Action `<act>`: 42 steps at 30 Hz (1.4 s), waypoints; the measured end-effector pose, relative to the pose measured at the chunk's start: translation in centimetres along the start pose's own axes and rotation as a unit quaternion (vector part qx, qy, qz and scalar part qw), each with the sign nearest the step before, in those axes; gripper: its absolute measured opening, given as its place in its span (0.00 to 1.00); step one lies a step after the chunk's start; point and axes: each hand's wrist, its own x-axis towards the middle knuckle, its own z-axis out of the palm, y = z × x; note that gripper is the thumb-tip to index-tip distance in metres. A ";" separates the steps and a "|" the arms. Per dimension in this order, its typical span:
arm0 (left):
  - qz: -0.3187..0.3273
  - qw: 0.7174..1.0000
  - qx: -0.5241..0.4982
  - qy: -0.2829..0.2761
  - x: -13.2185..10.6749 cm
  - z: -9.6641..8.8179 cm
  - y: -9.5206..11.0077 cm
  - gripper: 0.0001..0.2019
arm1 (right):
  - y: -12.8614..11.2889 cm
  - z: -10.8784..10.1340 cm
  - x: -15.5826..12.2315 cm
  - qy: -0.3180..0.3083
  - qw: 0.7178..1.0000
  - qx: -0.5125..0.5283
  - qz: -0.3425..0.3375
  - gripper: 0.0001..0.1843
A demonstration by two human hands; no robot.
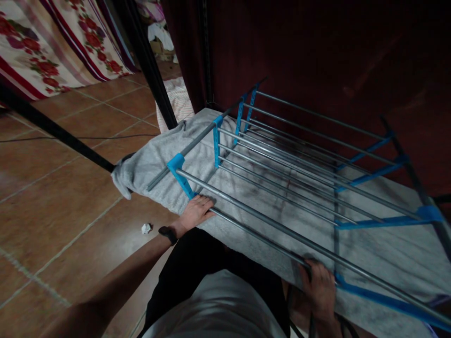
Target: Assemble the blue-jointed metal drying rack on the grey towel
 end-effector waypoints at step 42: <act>0.081 0.996 0.047 -0.004 0.2 -0.2 -0.2 0.19 | 2.0 -0.4 -0.6 -0.013 0.999 -0.050 0.014 0.23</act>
